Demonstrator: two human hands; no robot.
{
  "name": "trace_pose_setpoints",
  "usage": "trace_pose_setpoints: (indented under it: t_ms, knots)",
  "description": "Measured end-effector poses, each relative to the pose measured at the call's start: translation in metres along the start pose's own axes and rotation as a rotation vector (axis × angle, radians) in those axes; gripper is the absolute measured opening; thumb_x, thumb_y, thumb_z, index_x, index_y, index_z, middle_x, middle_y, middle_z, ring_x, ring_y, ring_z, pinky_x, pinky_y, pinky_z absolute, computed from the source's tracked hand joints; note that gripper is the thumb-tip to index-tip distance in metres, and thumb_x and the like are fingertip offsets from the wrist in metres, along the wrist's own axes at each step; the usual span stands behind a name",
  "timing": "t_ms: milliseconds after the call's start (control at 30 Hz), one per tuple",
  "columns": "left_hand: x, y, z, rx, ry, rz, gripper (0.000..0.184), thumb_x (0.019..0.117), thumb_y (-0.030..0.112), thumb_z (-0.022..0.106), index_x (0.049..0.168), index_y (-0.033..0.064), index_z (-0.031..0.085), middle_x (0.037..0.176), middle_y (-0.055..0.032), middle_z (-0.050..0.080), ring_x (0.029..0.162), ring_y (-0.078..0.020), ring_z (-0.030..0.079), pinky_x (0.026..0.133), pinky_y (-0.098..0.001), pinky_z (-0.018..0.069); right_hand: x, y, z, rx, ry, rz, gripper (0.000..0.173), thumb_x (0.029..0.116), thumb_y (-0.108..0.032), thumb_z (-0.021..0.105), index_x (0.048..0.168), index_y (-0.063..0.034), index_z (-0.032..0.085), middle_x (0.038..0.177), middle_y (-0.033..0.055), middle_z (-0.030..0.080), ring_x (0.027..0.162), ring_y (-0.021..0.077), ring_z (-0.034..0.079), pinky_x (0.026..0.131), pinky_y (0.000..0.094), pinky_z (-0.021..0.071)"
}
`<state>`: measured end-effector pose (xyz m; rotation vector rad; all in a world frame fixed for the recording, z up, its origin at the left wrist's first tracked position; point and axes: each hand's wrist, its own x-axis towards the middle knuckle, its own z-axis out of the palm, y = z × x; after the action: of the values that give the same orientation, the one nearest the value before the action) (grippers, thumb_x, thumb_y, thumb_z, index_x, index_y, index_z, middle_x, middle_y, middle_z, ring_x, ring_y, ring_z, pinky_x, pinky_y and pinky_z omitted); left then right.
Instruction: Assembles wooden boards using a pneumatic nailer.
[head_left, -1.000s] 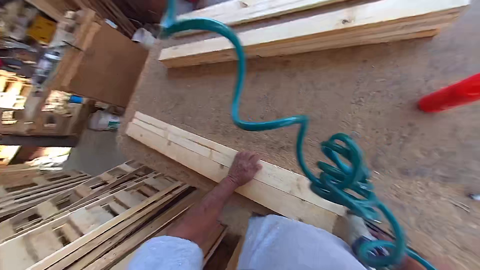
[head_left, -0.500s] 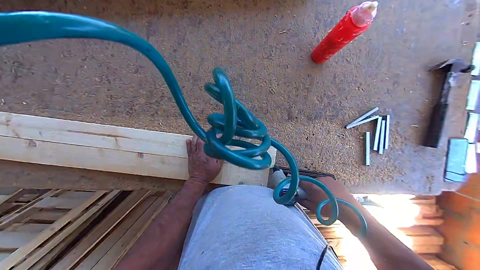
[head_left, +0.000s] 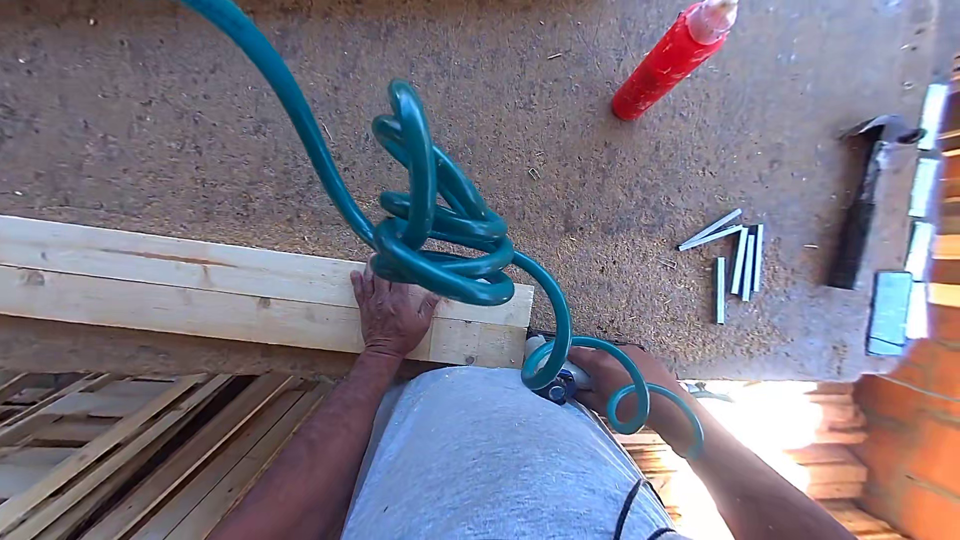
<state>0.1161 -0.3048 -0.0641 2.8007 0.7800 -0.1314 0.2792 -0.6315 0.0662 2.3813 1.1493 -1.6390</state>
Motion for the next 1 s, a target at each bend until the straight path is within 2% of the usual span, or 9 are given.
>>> trace_pose_setpoints:
  t_ms: [100, 200, 300, 433, 567, 667, 800, 867, 1000]
  knots:
    - [0.000, 0.002, -0.001, -0.022, 0.026, -0.004, 0.072, 0.0901, 0.059, 0.050, 0.131, 0.0012, 0.062, 0.145, -0.0236, 0.053, 0.146, -0.0422, 0.038, 0.122, -0.0643, 0.0174, 0.000, 0.002, 0.002, 0.004, 0.035, -0.024, 0.043, 0.0914, -0.045, 0.067, 0.132, -0.0317, 0.062, 0.099, 0.0024, 0.074, 0.092, 0.0258, 0.073, 0.076, 0.0544, 0.0575]
    - [0.001, 0.000, -0.001, -0.043, 0.030, 0.002, 0.081, 0.0929, 0.072, 0.042, 0.137, 0.0073, 0.061, 0.148, -0.0194, 0.053, 0.147, -0.0411, 0.038, 0.123, -0.0655, 0.0150, -0.002, 0.004, 0.003, -0.007, 0.027, -0.009, 0.050, 0.0907, -0.046, 0.067, 0.138, -0.0324, 0.059, 0.101, 0.0036, 0.075, 0.094, 0.0270, 0.072, 0.079, 0.0550, 0.0569]
    - [0.001, -0.001, 0.000, -0.060, 0.062, 0.010, 0.079, 0.0927, 0.077, 0.038, 0.137, 0.0163, 0.062, 0.150, -0.0126, 0.054, 0.150, -0.0381, 0.035, 0.123, -0.0654, 0.0168, 0.002, 0.005, 0.002, -0.028, 0.012, 0.009, 0.047, 0.0903, -0.048, 0.066, 0.134, -0.0313, 0.061, 0.098, 0.0042, 0.074, 0.091, 0.0283, 0.073, 0.075, 0.0568, 0.0573]
    - [0.002, 0.002, -0.001, -0.036, 0.058, 0.004, 0.083, 0.0933, 0.074, 0.038, 0.134, 0.0055, 0.061, 0.146, -0.0201, 0.054, 0.147, -0.0437, 0.036, 0.122, -0.0658, 0.0171, 0.003, 0.002, -0.003, -0.026, -0.004, -0.005, 0.045, 0.0922, -0.047, 0.065, 0.135, -0.0314, 0.060, 0.099, 0.0037, 0.074, 0.092, 0.0280, 0.072, 0.076, 0.0565, 0.0571]
    - [0.003, 0.002, -0.001, -0.004, 0.042, -0.008, 0.081, 0.0926, 0.075, 0.037, 0.139, 0.0128, 0.060, 0.148, -0.0169, 0.054, 0.148, -0.0408, 0.038, 0.123, -0.0654, 0.0152, 0.004, -0.002, -0.005, -0.031, -0.010, 0.012, 0.044, 0.0909, -0.046, 0.066, 0.131, -0.0288, 0.062, 0.098, 0.0048, 0.074, 0.091, 0.0287, 0.072, 0.076, 0.0560, 0.0566]
    - [0.003, 0.001, -0.001, -0.048, 0.074, 0.003, 0.073, 0.0932, 0.072, 0.043, 0.135, 0.0154, 0.063, 0.145, -0.0132, 0.057, 0.149, -0.0380, 0.036, 0.123, -0.0651, 0.0170, 0.006, -0.004, -0.005, -0.037, -0.025, 0.040, 0.041, 0.0895, -0.048, 0.067, 0.125, -0.0272, 0.064, 0.092, 0.0042, 0.073, 0.088, 0.0272, 0.072, 0.074, 0.0544, 0.0563]
    - [0.002, 0.002, 0.003, 0.022, 0.024, -0.034, 0.087, 0.0923, 0.077, 0.032, 0.139, 0.0095, 0.060, 0.151, -0.0187, 0.051, 0.151, -0.0408, 0.033, 0.124, -0.0648, 0.0132, -0.004, -0.008, -0.009, 0.002, -0.048, 0.087, 0.046, 0.0910, -0.049, 0.067, 0.130, -0.0262, 0.062, 0.098, 0.0076, 0.074, 0.092, 0.0307, 0.072, 0.077, 0.0569, 0.0561]
    - [0.002, 0.002, 0.005, 0.024, 0.033, -0.041, 0.091, 0.0927, 0.078, 0.031, 0.140, 0.0059, 0.059, 0.151, -0.0205, 0.050, 0.151, -0.0409, 0.031, 0.124, -0.0650, 0.0125, -0.010, -0.008, -0.008, 0.041, 0.004, 0.058, 0.044, 0.0893, -0.049, 0.066, 0.125, -0.0230, 0.065, 0.098, 0.0094, 0.074, 0.091, 0.0330, 0.072, 0.076, 0.0594, 0.0557]
    - [0.003, 0.008, -0.008, -0.003, 0.081, -0.006, 0.080, 0.0949, 0.070, 0.038, 0.130, 0.0035, 0.065, 0.139, -0.0229, 0.059, 0.142, -0.0447, 0.043, 0.120, -0.0670, 0.0192, -0.003, -0.046, -0.030, 0.137, -0.112, 0.058, 0.047, 0.0931, -0.043, 0.062, 0.132, -0.0157, 0.064, 0.113, 0.0170, 0.073, 0.106, 0.0395, 0.069, 0.088, 0.0636, 0.0514]
